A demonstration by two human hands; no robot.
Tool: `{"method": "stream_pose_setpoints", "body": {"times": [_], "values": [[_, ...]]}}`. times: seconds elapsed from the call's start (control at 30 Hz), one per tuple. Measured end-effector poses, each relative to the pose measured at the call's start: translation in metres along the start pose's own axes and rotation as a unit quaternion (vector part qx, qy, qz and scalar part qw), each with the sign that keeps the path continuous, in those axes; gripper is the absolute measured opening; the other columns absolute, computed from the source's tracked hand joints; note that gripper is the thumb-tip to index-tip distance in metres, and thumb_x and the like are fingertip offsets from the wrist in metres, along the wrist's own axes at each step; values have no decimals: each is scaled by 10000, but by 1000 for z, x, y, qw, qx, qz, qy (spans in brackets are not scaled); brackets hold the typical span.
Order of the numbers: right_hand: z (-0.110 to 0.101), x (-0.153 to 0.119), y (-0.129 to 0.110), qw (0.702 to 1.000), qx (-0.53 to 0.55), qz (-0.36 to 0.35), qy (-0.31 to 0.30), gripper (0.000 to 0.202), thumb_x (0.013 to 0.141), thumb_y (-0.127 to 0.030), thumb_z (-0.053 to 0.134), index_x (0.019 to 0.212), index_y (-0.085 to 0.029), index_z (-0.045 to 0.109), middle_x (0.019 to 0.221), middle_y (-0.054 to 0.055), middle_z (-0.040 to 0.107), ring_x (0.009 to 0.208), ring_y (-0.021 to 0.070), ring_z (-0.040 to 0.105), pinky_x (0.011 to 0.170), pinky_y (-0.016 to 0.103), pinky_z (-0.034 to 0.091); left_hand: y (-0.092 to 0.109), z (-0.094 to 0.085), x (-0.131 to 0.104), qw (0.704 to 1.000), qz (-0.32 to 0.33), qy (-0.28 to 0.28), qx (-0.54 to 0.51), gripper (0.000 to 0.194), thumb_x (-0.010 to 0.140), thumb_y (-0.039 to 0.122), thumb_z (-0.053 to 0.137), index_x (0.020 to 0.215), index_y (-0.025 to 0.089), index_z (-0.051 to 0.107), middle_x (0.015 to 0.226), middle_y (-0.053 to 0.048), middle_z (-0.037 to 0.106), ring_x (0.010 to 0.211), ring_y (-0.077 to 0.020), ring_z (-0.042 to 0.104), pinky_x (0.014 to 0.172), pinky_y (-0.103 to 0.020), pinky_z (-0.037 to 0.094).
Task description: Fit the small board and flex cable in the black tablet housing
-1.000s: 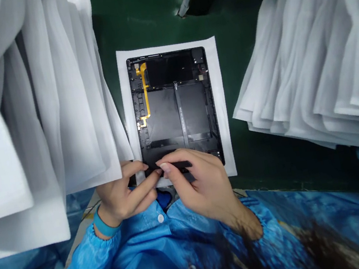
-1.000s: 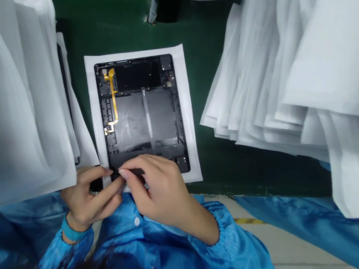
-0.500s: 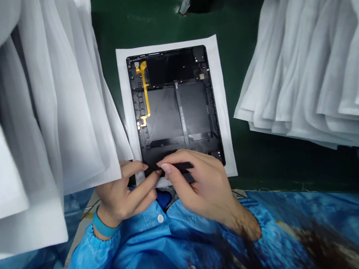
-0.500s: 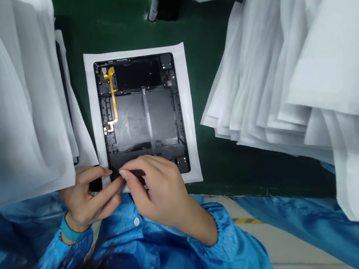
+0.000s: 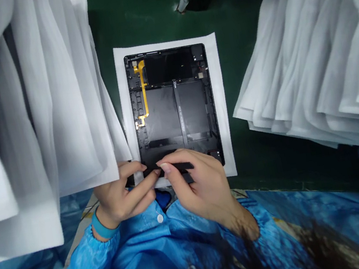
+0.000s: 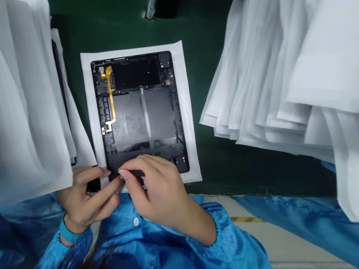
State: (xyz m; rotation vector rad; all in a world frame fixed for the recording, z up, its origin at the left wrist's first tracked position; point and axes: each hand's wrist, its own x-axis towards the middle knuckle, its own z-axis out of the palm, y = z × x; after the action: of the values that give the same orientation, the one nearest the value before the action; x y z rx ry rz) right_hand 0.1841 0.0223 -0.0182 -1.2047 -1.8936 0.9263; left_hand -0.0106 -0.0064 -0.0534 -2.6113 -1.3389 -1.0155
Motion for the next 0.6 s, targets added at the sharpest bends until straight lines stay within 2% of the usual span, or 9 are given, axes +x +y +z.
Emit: {"method": "stream_pose_setpoints", "body": {"times": [0.17,0.6], "values": [[-1,0,-2,999,23,28,-3,129,982,-173,543,914,-205,648,822,-1,744,721,121,703,693,260,572,0,-1,3,1000,2,4,13,247,804,163,662,1043,219,693,933,-47,627,778,-179,623,688,-319,566],[2,-1,1,1000,0,-5,11,114,968,-159,552,926,-208,646,826,11,744,751,144,705,699,292,575,0,0,1,1000,3,1,9,280,783,138,693,1056,200,707,949,-57,627,793,-190,617,695,-337,561]]}}
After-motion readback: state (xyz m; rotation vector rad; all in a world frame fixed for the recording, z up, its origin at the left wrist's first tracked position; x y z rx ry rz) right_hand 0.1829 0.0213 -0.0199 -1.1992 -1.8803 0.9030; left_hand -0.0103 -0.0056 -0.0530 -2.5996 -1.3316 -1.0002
